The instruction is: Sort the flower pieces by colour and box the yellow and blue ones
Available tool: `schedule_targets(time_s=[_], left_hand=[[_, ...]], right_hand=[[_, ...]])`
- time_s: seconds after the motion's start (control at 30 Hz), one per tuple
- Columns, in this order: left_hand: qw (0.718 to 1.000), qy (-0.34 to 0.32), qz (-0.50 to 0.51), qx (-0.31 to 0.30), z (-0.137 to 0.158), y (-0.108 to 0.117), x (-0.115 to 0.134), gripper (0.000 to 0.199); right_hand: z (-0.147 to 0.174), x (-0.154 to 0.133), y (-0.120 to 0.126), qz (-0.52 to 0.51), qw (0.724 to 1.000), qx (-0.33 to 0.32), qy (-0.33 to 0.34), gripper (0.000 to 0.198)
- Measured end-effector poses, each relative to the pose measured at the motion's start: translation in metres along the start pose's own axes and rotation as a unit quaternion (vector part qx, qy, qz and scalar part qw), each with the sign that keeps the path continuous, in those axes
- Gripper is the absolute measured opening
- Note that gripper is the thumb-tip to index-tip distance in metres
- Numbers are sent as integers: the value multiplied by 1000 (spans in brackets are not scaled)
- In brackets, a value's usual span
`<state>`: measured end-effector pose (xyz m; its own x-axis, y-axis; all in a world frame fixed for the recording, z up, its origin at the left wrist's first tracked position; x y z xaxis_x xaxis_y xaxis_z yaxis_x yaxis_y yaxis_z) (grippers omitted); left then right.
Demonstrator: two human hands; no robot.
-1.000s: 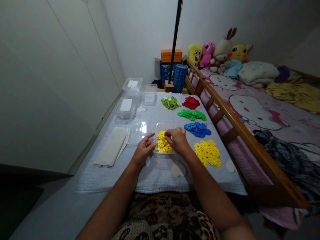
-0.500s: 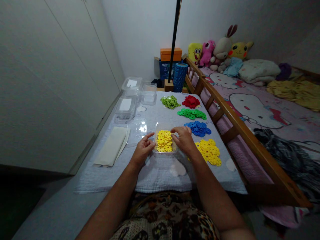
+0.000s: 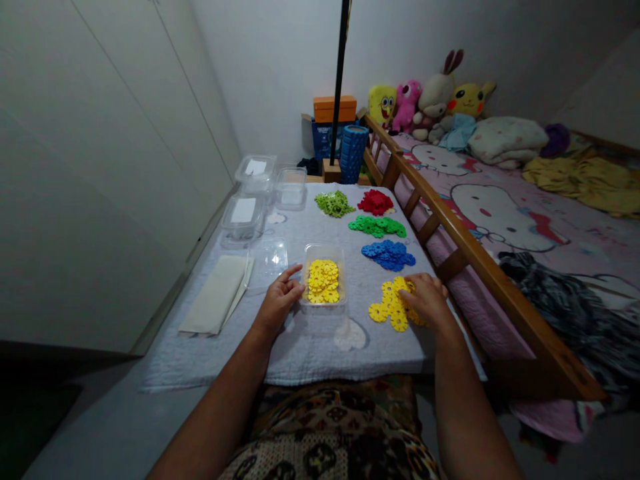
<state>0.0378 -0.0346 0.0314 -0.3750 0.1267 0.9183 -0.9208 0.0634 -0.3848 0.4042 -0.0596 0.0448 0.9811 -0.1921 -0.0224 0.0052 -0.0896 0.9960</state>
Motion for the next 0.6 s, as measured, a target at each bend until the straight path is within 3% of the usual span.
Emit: schedule_targets(time_s=[0.3, 0.47, 0.6], left_hand=[[1000, 2, 0, 8, 1, 1, -1, 68], [1000, 3, 2, 4, 1, 1, -1, 69], [1000, 5, 3, 6, 1, 1, -1, 68]], right_hand=[[-1, -11, -1, -40, 998, 40, 10, 23], [-4, -28, 5, -90, 996, 8, 4, 17], [-8, -46, 9, -168, 985, -11, 46, 12]])
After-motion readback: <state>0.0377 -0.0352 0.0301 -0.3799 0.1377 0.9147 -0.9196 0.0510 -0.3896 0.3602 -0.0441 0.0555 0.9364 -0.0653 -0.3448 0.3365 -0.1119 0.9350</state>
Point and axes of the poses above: each hand's wrist, its own z-axis away from the middle knuckle, its own y-axis out of the back of the hand, x = y × z, the point moved 5 cm from there along -z, towards the middle knuckle, and after that the axes turned 10 degrees about z, right-handed, at the moved point
